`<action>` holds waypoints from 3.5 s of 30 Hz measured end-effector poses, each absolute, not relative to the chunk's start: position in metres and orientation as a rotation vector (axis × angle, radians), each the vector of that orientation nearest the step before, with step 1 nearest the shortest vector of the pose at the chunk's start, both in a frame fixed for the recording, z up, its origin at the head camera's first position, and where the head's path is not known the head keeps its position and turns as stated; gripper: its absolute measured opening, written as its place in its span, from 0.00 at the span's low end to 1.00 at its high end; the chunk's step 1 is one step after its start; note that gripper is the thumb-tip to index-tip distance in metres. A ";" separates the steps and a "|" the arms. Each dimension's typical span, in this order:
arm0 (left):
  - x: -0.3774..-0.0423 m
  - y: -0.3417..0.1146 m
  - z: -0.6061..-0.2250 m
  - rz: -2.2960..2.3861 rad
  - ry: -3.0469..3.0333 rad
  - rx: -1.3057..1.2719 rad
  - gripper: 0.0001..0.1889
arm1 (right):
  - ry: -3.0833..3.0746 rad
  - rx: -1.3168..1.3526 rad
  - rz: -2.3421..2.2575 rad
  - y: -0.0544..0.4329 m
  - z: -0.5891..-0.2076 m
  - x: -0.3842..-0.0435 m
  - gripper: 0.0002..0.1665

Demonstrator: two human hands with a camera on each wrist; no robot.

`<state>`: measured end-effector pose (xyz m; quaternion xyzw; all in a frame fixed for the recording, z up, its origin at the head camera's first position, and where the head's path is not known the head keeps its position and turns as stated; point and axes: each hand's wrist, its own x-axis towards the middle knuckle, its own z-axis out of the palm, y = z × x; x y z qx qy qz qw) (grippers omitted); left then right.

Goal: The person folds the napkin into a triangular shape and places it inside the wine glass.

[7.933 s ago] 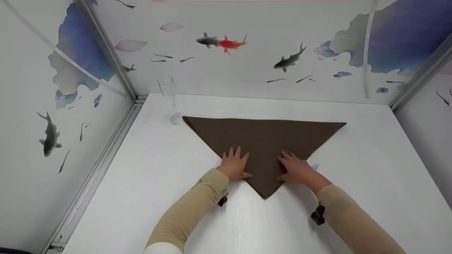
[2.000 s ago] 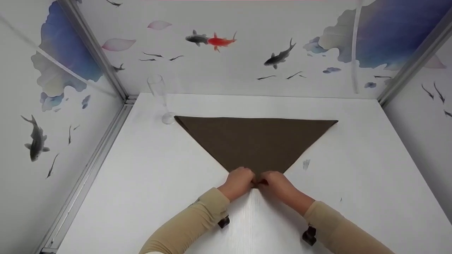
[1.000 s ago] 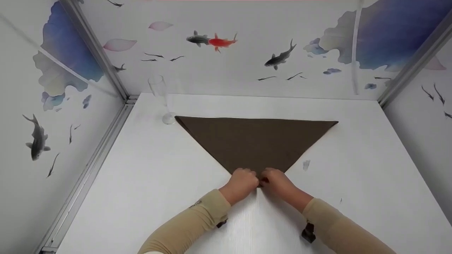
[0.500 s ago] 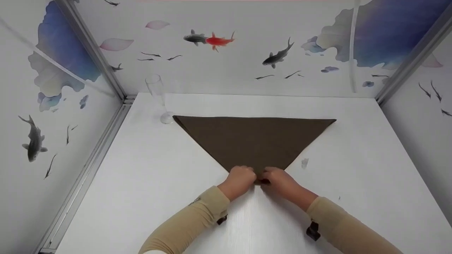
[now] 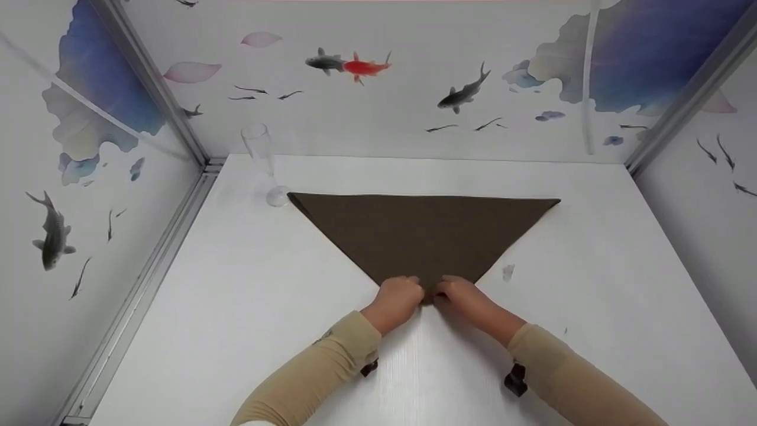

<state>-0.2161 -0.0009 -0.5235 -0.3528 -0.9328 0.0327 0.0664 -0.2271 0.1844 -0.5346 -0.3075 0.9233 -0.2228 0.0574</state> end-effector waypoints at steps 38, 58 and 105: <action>-0.260 0.012 -0.503 -0.319 -3.418 -0.466 0.06 | 2.653 -0.285 -0.524 0.168 -0.510 -0.260 0.12; -0.240 0.015 -0.517 0.219 -2.976 -0.937 0.09 | 2.886 -1.194 -0.297 0.185 -0.524 -0.238 0.06; -0.248 -0.021 -0.519 -0.735 -3.097 -0.830 0.05 | 2.796 -0.520 -0.523 0.186 -0.527 -0.250 0.05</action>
